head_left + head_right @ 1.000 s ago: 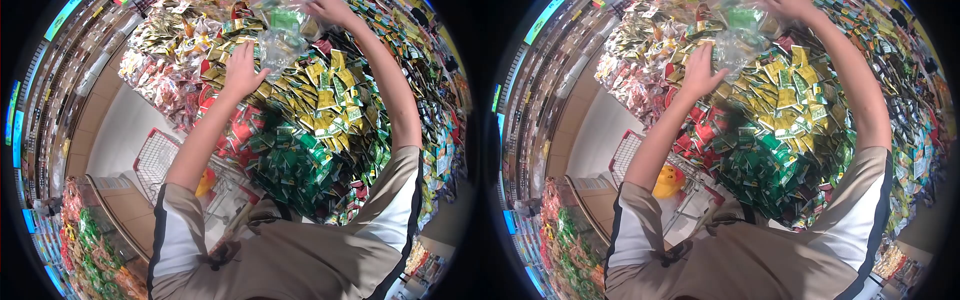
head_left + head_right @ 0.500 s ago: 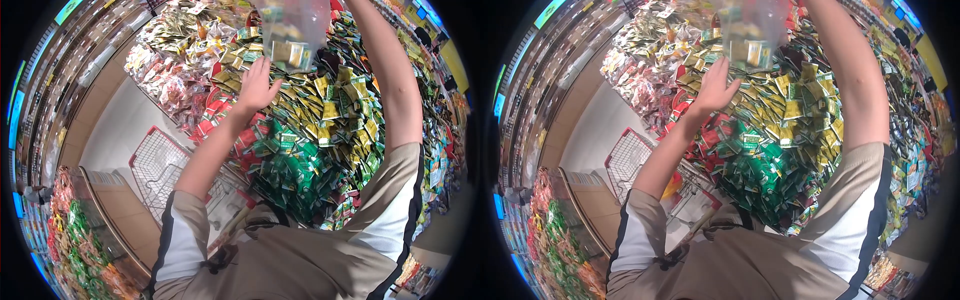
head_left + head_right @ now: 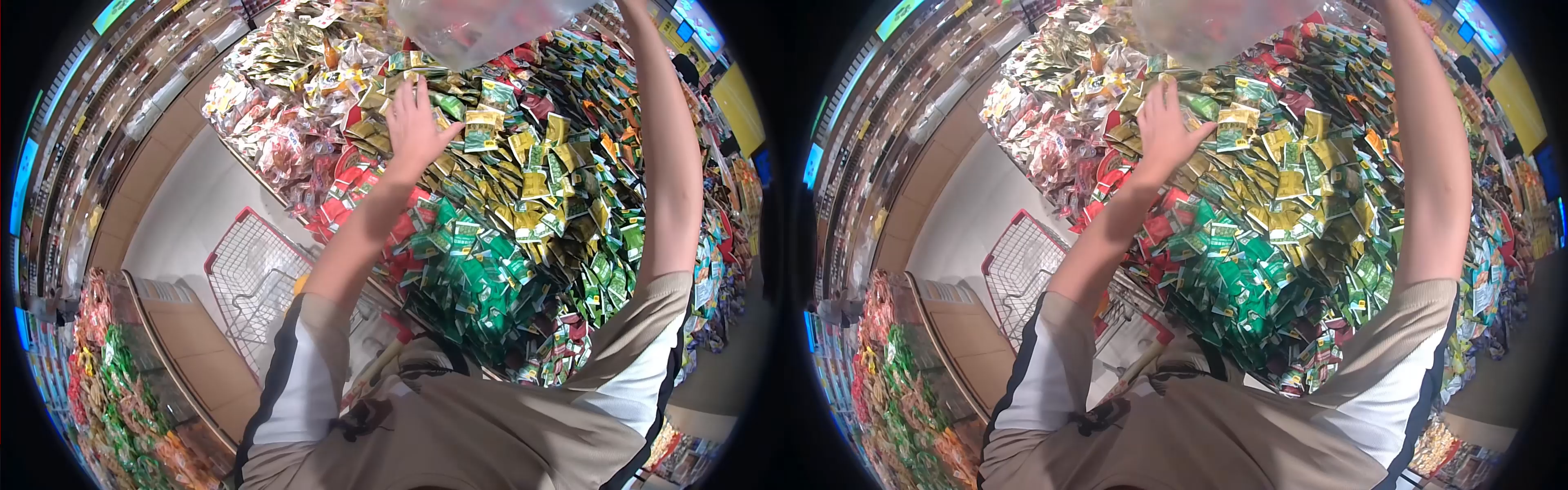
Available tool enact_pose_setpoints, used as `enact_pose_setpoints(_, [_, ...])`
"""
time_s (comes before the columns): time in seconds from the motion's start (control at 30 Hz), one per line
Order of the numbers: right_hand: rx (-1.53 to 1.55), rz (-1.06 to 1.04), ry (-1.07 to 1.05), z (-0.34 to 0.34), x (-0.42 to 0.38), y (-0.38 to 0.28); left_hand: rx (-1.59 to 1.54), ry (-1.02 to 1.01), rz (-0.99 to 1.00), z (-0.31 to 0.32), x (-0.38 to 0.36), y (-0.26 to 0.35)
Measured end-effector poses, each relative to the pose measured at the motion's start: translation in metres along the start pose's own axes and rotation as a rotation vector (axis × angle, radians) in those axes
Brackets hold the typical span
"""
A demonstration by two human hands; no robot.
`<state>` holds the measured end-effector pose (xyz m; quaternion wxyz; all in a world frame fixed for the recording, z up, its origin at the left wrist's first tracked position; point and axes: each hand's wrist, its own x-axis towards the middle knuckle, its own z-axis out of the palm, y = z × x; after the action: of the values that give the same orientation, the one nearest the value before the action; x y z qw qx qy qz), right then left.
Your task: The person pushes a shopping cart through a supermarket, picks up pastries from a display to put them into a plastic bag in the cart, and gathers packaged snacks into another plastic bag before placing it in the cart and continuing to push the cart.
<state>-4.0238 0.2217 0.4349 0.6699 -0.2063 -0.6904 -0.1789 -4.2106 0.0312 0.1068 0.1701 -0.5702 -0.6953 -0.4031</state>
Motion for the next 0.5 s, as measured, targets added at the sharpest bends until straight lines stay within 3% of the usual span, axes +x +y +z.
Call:
enact_pose_setpoints(0.03, [0.009,0.009,-0.01,-0.012,-0.002,0.016,0.037,0.005,0.012,-0.002,0.004,-0.002])
enact_pose_setpoints(0.13, [-0.151,0.319,-0.244,-0.048,-0.015,0.048,0.074,-0.016,0.034,0.013,0.012,-0.013])
enact_pose_setpoints(0.23, [0.029,0.485,-0.203,-0.084,-0.036,0.153,0.131,-0.115,0.011,0.03,0.012,-0.02])
enact_pose_setpoints(0.37, [0.206,0.744,-0.038,-0.122,-0.056,0.165,0.138,-0.209,0.002,0.023,0.009,-0.021])
enact_pose_setpoints(0.43, [0.166,0.768,0.005,-0.139,-0.066,0.155,0.066,-0.215,0.041,0.01,0.004,-0.021])
enact_pose_setpoints(0.5, [0.164,0.71,0.012,-0.155,-0.076,0.148,-0.06,-0.082,0.121,-0.004,-0.011,-0.019])
